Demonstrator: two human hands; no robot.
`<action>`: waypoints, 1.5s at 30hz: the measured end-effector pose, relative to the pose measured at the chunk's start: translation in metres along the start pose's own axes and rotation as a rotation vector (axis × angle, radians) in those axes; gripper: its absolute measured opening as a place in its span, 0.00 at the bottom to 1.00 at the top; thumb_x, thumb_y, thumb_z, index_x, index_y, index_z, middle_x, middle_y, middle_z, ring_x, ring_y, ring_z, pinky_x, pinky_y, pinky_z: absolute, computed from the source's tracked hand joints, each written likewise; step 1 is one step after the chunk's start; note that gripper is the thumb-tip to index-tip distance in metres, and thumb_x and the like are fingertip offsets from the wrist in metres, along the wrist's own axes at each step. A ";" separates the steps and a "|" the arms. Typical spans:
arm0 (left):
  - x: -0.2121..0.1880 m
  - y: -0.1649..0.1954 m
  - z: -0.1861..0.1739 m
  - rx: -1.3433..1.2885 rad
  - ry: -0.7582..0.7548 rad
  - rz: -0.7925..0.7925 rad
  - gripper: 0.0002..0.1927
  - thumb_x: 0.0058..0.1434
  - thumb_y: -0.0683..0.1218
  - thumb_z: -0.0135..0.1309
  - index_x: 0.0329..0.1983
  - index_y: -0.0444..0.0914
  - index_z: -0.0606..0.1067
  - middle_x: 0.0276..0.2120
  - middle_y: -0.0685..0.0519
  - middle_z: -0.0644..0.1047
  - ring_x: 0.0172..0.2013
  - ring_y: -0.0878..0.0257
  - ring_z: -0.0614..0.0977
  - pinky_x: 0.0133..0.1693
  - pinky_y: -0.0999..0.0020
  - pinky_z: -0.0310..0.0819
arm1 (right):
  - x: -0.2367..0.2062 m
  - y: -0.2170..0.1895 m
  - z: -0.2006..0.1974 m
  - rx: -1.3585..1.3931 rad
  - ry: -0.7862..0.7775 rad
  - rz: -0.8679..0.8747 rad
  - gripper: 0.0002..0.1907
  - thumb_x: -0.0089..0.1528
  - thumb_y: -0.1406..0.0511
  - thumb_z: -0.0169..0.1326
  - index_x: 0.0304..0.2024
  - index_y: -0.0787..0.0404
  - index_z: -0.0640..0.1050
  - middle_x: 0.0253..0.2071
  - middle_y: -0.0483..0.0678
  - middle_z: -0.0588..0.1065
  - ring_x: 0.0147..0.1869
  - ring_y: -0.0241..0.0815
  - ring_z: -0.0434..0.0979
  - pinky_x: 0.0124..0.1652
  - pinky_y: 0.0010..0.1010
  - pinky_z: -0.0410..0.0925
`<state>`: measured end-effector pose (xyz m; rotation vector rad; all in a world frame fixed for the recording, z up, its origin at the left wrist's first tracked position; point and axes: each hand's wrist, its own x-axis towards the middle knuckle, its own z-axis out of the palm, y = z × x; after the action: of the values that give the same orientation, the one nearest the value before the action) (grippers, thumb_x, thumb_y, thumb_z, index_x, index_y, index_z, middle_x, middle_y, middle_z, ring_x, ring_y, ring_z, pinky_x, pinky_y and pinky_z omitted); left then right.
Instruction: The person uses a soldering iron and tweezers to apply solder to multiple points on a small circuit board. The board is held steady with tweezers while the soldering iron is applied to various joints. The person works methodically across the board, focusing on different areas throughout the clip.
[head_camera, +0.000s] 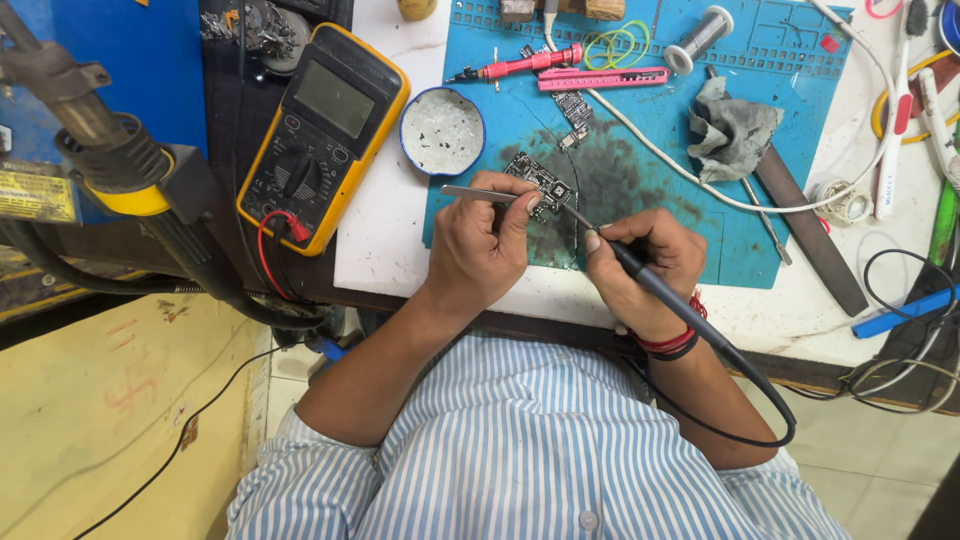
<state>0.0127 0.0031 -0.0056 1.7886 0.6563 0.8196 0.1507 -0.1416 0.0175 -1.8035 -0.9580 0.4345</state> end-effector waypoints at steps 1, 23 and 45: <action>0.000 0.000 0.000 -0.007 -0.004 -0.011 0.05 0.71 0.41 0.56 0.43 0.34 0.72 0.35 0.50 0.80 0.24 0.66 0.79 0.27 0.69 0.71 | 0.000 0.000 0.000 -0.013 -0.005 -0.015 0.08 0.61 0.74 0.63 0.36 0.66 0.75 0.28 0.44 0.76 0.28 0.27 0.70 0.30 0.20 0.62; -0.001 -0.001 0.001 0.004 -0.002 0.002 0.06 0.71 0.41 0.56 0.43 0.34 0.72 0.35 0.50 0.80 0.24 0.65 0.78 0.27 0.69 0.71 | 0.002 -0.001 -0.001 -0.007 -0.028 -0.042 0.07 0.61 0.74 0.63 0.36 0.66 0.76 0.28 0.45 0.76 0.28 0.27 0.72 0.30 0.20 0.63; 0.000 0.001 0.000 -0.021 -0.003 -0.032 0.05 0.72 0.41 0.56 0.44 0.35 0.72 0.33 0.51 0.80 0.25 0.65 0.80 0.28 0.69 0.72 | 0.000 -0.002 -0.001 -0.017 -0.026 -0.024 0.07 0.61 0.74 0.64 0.35 0.66 0.76 0.28 0.45 0.76 0.28 0.28 0.72 0.30 0.20 0.63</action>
<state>0.0127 0.0028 -0.0049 1.7556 0.6699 0.7998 0.1509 -0.1420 0.0195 -1.8043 -1.0026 0.4369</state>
